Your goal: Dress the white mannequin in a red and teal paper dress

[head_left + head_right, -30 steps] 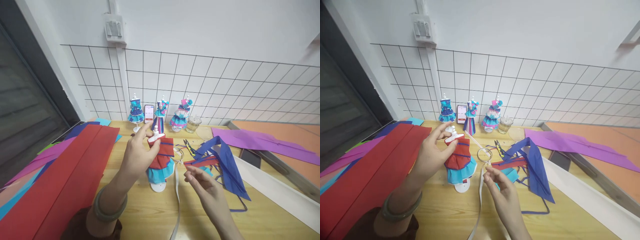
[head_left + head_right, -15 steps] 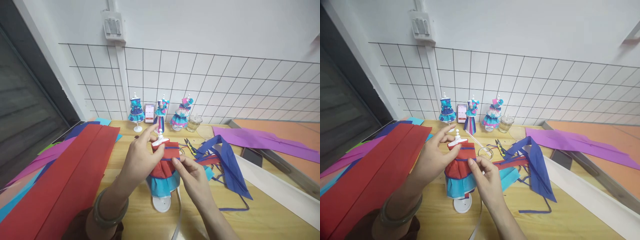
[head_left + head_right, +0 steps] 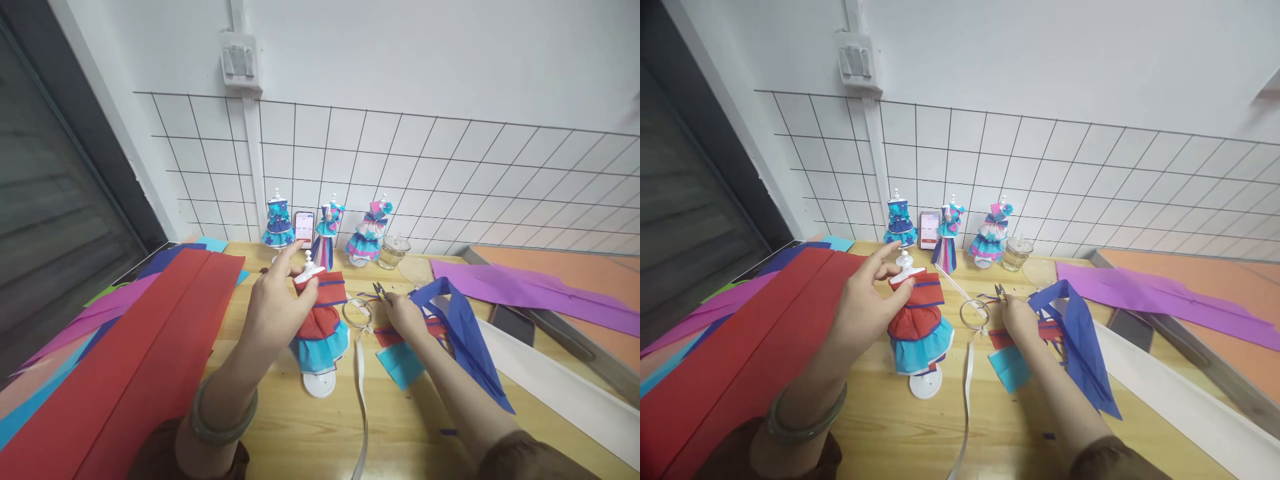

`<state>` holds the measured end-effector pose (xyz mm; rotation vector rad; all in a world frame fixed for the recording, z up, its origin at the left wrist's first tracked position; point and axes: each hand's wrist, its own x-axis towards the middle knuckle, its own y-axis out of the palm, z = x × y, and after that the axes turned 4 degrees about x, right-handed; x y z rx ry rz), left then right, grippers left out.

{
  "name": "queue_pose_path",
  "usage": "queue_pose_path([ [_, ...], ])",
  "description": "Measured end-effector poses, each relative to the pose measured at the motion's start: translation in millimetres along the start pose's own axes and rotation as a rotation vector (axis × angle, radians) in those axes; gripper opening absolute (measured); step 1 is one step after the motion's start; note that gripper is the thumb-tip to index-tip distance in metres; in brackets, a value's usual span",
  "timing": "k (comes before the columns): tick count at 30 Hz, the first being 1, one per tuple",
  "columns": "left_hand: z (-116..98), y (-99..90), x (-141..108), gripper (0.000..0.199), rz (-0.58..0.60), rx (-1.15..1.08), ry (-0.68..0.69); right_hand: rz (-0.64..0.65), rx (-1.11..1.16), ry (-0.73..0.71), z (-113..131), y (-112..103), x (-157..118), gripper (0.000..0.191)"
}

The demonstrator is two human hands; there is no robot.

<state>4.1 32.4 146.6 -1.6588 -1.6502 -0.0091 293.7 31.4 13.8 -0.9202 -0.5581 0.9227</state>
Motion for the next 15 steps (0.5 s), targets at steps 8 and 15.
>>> queue_pose_path([
  [8, 3, 3.2, 2, 0.05, 0.007, -0.014, -0.007, -0.057, 0.054, 0.102, -11, 9, 18, 0.03],
  [15, 6, 4.9, 3, 0.051, 0.008, -0.03, -0.02, -0.178, 0.466, 0.137, -28, -22, 9, 0.029],
])
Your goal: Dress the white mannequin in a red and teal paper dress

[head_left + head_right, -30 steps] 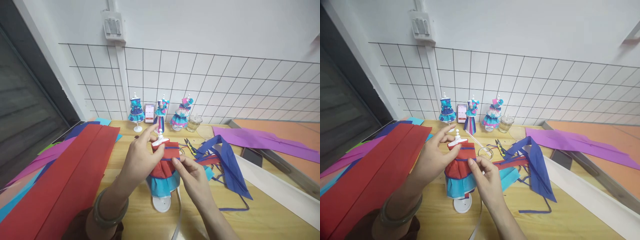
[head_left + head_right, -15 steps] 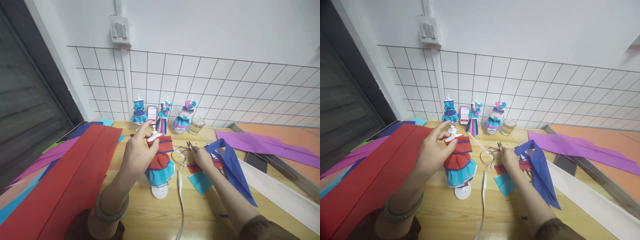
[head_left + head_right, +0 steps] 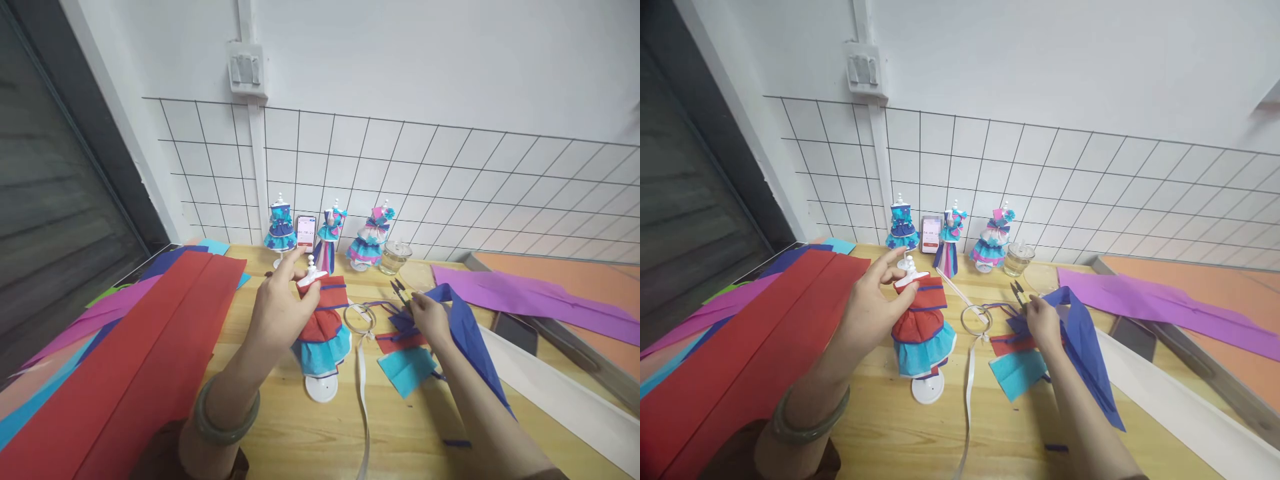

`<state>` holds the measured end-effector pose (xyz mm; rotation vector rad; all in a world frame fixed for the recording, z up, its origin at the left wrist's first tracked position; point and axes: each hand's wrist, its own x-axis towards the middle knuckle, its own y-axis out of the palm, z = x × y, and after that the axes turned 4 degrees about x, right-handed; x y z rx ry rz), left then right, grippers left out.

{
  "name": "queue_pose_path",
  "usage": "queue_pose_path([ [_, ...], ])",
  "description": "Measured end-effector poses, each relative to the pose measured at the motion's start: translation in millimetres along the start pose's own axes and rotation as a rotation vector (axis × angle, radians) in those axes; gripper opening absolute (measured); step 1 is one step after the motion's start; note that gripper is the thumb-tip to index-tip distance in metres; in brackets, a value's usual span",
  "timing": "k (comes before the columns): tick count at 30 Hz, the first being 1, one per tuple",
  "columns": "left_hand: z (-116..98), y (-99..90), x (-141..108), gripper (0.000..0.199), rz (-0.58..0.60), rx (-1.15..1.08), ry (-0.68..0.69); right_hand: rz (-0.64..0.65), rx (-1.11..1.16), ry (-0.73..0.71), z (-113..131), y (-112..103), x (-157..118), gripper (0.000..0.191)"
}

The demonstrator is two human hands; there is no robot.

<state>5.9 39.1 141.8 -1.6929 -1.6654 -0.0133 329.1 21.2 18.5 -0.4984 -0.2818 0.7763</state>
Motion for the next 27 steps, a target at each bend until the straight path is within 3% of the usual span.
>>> queue_pose_path([
  [6, 1, 1.2, 0, 0.051, 0.004, -0.022, -0.011, 0.049, 0.412, -0.009, 16, -9, -41, 0.032],
  [11, 3, 3.3, 1, 0.051, 0.026, -0.102, -0.023, 0.254, 0.601, -0.04, 49, 0, -106, 0.036],
  [14, 3, 3.5, 1, 0.052, 0.045, -0.117, -0.039, 0.46, 0.751, -0.002, 67, 7, -145, 0.035],
  [19, 5, 3.0, 1, 0.052, 0.058, -0.154, -0.063, 0.487, 0.612, -0.069, 85, 10, -178, 0.036],
  [24, 7, 3.8, 0, 0.053, 0.103, -0.148, -0.058, 0.522, 0.425, -0.215, 90, 7, -184, 0.032],
  [27, 7, 5.2, -1, 0.054, 0.118, -0.123, -0.029, 0.51, 0.391, -0.217, 90, 5, -185, 0.032],
])
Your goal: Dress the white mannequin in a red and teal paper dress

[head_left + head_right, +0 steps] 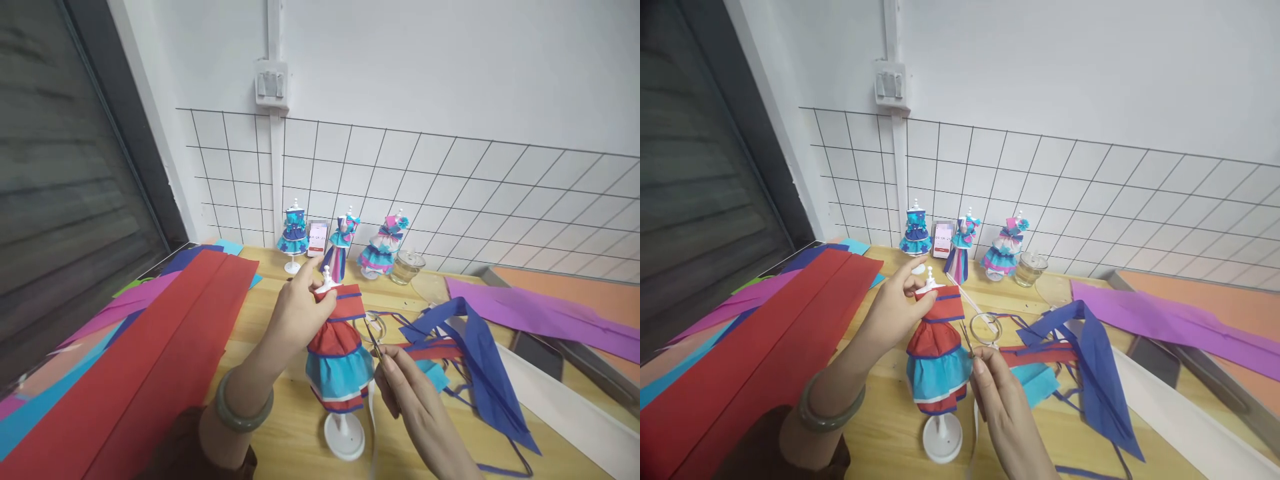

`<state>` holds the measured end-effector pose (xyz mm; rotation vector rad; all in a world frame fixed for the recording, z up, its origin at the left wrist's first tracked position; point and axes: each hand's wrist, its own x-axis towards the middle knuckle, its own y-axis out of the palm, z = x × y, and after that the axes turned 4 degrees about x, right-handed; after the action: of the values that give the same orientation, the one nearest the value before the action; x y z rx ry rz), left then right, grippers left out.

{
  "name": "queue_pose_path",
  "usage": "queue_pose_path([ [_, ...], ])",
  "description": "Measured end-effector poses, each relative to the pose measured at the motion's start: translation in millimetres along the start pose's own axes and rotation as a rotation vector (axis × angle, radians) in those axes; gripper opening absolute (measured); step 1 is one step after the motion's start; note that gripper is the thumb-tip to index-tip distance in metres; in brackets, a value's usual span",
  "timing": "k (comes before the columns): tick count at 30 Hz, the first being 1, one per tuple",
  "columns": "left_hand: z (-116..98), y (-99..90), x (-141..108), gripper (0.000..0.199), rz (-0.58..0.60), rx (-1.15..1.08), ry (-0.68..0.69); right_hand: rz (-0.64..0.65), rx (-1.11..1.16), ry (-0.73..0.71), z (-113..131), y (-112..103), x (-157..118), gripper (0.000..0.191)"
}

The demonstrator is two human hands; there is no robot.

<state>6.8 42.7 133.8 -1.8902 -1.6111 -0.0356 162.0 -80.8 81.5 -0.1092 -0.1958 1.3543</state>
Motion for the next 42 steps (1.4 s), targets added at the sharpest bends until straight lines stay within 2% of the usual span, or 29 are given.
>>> queue_pose_path([
  [6, -5, 0.1, -2, 0.054, 0.031, -0.031, 0.051, 0.0, 0.057, 0.052, 0, -2, -9, 0.032],
  [11, -17, -3.6, -6, 0.057, 0.104, -0.118, 0.115, -0.14, 0.273, 0.073, -9, -11, -11, 0.029],
  [14, -22, -2.8, -9, 0.059, 0.184, -0.19, 0.144, -0.196, 0.371, 0.007, -18, -22, -9, 0.033],
  [18, -24, 1.3, -12, 0.056, 0.302, -0.267, 0.172, -0.338, 0.265, -0.029, -18, -29, -8, 0.037],
  [21, -23, 3.1, -14, 0.055, 0.338, -0.28, 0.192, -0.374, 0.141, -0.077, -5, -25, -9, 0.043],
  [26, -23, 4.0, -16, 0.054, 0.351, -0.284, 0.241, -0.369, 0.005, -0.155, 20, -14, -4, 0.046],
  [32, -25, 8.0, -20, 0.05, 0.288, -0.221, 0.294, -0.403, -0.044, -0.163, 40, -4, 4, 0.042],
  [42, -26, 12.3, -22, 0.056, 0.286, -0.263, 0.272, -0.398, 0.046, -0.133, 41, -3, 11, 0.033],
])
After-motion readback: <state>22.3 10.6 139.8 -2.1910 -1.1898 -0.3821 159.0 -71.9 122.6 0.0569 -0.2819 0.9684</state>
